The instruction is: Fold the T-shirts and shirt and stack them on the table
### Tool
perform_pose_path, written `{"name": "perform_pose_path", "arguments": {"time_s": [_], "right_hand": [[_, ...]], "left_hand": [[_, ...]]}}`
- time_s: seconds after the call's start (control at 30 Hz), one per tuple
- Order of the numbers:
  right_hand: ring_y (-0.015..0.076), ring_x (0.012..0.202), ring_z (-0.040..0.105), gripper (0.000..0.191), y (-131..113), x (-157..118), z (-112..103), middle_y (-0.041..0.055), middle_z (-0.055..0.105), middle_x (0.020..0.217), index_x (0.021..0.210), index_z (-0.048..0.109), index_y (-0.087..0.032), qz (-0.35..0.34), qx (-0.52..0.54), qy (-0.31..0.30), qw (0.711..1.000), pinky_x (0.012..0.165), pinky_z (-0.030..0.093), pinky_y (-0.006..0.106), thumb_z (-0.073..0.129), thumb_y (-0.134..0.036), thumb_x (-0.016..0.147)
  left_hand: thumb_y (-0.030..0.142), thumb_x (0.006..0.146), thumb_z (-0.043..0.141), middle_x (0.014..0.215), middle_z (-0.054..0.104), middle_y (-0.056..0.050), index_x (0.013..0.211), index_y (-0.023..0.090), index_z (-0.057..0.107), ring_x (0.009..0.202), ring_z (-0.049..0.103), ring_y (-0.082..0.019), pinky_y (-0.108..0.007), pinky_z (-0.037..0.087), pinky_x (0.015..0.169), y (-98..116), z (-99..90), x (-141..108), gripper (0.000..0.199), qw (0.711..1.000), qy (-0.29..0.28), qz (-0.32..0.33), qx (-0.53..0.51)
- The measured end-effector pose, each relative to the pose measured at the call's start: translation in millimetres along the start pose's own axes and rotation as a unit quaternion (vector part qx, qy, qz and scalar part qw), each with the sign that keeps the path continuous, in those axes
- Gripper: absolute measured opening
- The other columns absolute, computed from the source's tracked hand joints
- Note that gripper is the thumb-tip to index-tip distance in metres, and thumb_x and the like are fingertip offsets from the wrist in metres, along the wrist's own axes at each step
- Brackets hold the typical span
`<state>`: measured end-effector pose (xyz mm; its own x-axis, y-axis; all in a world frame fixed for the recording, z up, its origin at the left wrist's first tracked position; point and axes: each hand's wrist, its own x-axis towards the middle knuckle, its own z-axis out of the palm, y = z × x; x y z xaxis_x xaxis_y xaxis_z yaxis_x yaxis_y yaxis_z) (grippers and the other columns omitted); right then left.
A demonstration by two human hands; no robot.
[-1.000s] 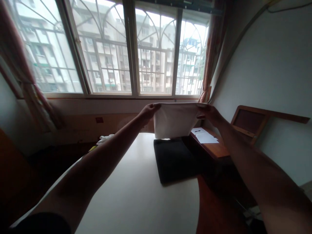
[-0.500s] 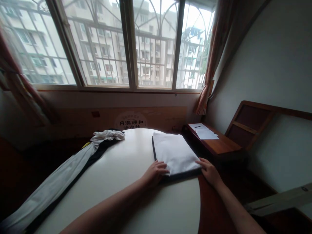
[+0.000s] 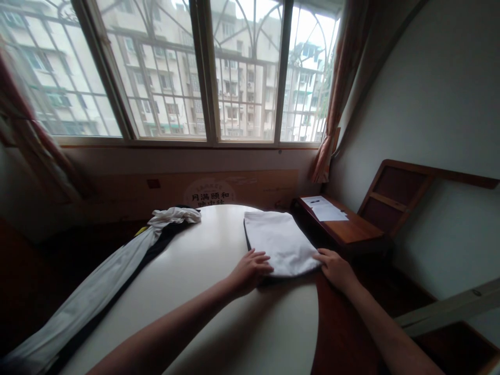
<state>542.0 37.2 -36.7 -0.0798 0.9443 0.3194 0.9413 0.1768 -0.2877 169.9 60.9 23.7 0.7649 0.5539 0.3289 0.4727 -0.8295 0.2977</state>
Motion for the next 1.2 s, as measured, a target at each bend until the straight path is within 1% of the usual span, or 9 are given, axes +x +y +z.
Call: {"name": "perform_pose_path", "arguments": {"time_s": [0.17, 0.3, 0.43, 0.63, 0.87, 0.97, 1.07, 1.13, 1.2], "right_hand": [[0.0255, 0.13, 0.056, 0.066, 0.6, -11.6, 6.1, 0.0079, 0.056, 0.144, 0.135, 0.064, -0.028, 0.005, 0.004, -0.05, 0.999, 0.111, 0.043, 0.041, 0.047, -0.008, 0.075], [0.0279, 0.136, 0.049, 0.058, -17.4, -1.4, -3.6, 0.0093, 0.051, 0.149, 0.131, 0.067, -0.026, -0.023, -0.005, 0.011, 1.0, 0.115, 0.039, 0.044, 0.048, -0.01, 0.078], [0.0295, 0.145, 0.036, 0.051, -62.5, 9.9, 3.8, 0.0118, 0.042, 0.156, 0.144, 0.053, -0.023, -0.088, 0.008, 0.07, 0.994, 0.118, 0.032, 0.051, 0.044, -0.027, 0.095], [0.0339, 0.15, 0.022, 0.055, -115.4, 6.7, 47.3, 0.0103, 0.029, 0.162, 0.152, 0.04, -0.029, -0.061, -0.033, -0.092, 0.993, 0.118, 0.017, 0.062, 0.039, -0.048, 0.1], [0.0315, 0.152, 0.017, 0.055, -122.1, 1.3, 45.6, 0.0086, 0.024, 0.164, 0.153, 0.039, -0.03, -0.025, -0.02, -0.122, 0.992, 0.12, 0.013, 0.059, 0.036, -0.046, 0.101], [0.036, 0.149, 0.026, 0.053, -133.0, -0.8, 38.2, 0.0119, 0.032, 0.161, 0.149, 0.047, -0.027, 0.02, -0.021, -0.137, 0.99, 0.116, 0.022, 0.061, 0.045, -0.039, 0.097], [0.0405, 0.145, 0.034, 0.053, -159.1, -2.9, 30.6, 0.0137, 0.045, 0.154, 0.141, 0.056, -0.026, 0.032, 0.006, -0.099, 0.995, 0.114, 0.024, 0.064, 0.058, -0.036, 0.089], [0.0392, 0.145, 0.033, 0.055, -188.1, -2.5, 26.2, 0.0134, 0.047, 0.152, 0.138, 0.059, -0.025, -0.006, 0.099, -0.046, 0.994, 0.116, 0.022, 0.062, 0.064, -0.039, 0.085], [0.0352, 0.145, 0.035, 0.054, -225.5, 0.4, 24.7, 0.0121, 0.049, 0.151, 0.136, 0.06, -0.025, -0.043, 0.244, -0.011, 0.969, 0.119, 0.023, 0.056, 0.066, -0.044, 0.085]], "left_hand": [[0.035, 0.086, 0.065, 0.144, 0.056, -0.007, 0.135, 0.032, 0.058, 0.138, 0.045, -0.032, -0.052, 0.033, 0.115, -11.6, 25.8, -20.7, 0.05, 0.994, -0.103, -0.013, 0.042], [0.061, 0.092, 0.049, 0.162, 0.03, -0.015, 0.152, 0.028, 0.039, 0.149, 0.025, -0.039, -0.06, 0.022, 0.117, -13.5, 25.6, -26.6, 0.068, 0.989, -0.122, -0.037, 0.069], [0.063, 0.097, 0.033, 0.164, 0.02, -0.018, 0.157, 0.023, 0.028, 0.151, 0.017, -0.037, -0.06, 0.016, 0.119, -11.6, 25.7, -30.6, 0.072, 0.984, -0.148, -0.047, 0.087], [0.062, 0.097, 0.036, 0.164, 0.02, -0.018, 0.157, 0.023, 0.025, 0.151, 0.017, -0.037, -0.061, 0.02, 0.118, -10.1, 19.4, -42.1, 0.072, 0.981, -0.172, -0.053, 0.067], [0.054, 0.097, 0.042, 0.158, 0.036, -0.02, 0.153, 0.021, 0.038, 0.144, 0.036, -0.037, -0.053, 0.033, 0.114, 1.9, -22.0, -85.8, 0.065, 0.981, -0.184, -0.058, 0.029], [0.05, 0.096, 0.045, 0.152, 0.047, -0.017, 0.146, 0.022, 0.048, 0.137, 0.047, -0.034, -0.047, 0.04, 0.11, 0.8, -46.4, -109.2, 0.056, 0.987, -0.142, -0.073, 0.037], [0.041, 0.096, 0.046, 0.122, 0.07, -0.011, 0.115, 0.023, 0.07, 0.11, 0.065, -0.027, -0.038, 0.048, 0.092, -9.3, -68.0, -130.0, 0.035, 0.986, -0.09, -0.128, 0.057], [0.035, 0.094, 0.048, 0.093, 0.073, -0.008, 0.086, 0.021, 0.072, 0.088, 0.067, -0.023, -0.032, 0.047, 0.078, -19.8, -76.1, -141.3, 0.029, 0.977, -0.061, -0.189, 0.076], [0.033, 0.093, 0.048, 0.079, 0.07, -0.006, 0.072, 0.02, 0.067, 0.078, 0.065, -0.022, -0.03, 0.042, 0.071, -30.5, -77.1, -150.4, 0.031, 0.965, -0.022, -0.245, 0.092]]}}
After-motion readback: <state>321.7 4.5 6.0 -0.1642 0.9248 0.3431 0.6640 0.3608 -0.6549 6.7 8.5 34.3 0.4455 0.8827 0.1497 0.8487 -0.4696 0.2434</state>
